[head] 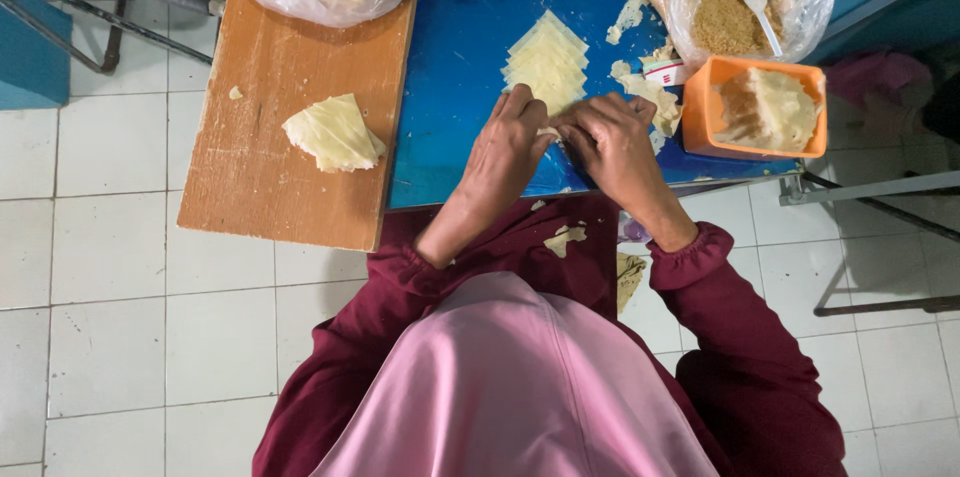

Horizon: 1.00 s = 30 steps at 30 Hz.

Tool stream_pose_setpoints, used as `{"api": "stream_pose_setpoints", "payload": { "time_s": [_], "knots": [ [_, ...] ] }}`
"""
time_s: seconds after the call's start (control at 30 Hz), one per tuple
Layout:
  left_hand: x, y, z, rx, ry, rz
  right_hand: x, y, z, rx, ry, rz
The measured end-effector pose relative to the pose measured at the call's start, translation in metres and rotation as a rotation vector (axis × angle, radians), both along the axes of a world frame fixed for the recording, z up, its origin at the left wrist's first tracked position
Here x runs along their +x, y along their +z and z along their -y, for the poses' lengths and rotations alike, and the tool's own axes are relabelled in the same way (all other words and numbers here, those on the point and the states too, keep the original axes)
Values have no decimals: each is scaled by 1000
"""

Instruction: The person sits at a low blue table and folds thin dough pieces over a brown sugar filling. They spoon the filling from an orange container onto a dough piece, fold the dough over it, and place the folded piece onto a growing stack, repeating the cycle.

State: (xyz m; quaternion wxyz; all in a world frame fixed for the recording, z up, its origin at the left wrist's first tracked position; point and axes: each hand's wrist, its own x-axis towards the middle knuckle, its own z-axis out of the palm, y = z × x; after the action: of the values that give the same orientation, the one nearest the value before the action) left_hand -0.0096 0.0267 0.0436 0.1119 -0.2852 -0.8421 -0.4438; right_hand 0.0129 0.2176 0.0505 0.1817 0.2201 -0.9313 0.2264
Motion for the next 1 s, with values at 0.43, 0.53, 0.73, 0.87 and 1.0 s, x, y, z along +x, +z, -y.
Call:
{"api": "stream_pose_setpoints", "payload": {
  "time_s": [0.43, 0.53, 0.73, 0.87, 1.0],
  "knots": [
    [5, -6, 2, 93, -1, -26, 3, 2, -1, 33, 20, 20],
    [5, -7, -4, 53, 44, -40, 1, 2, -2, 6, 15, 61],
    [5, -13, -2, 104, 44, -45, -1, 1, -3, 42, 22, 36],
    [4, -13, 1, 130, 9, -23, -4, 1, -3, 62, 8, 25],
    [2, -11, -4, 115, 39, 1, -10, 1, -6, 17, 26, 80]
  ]
}}
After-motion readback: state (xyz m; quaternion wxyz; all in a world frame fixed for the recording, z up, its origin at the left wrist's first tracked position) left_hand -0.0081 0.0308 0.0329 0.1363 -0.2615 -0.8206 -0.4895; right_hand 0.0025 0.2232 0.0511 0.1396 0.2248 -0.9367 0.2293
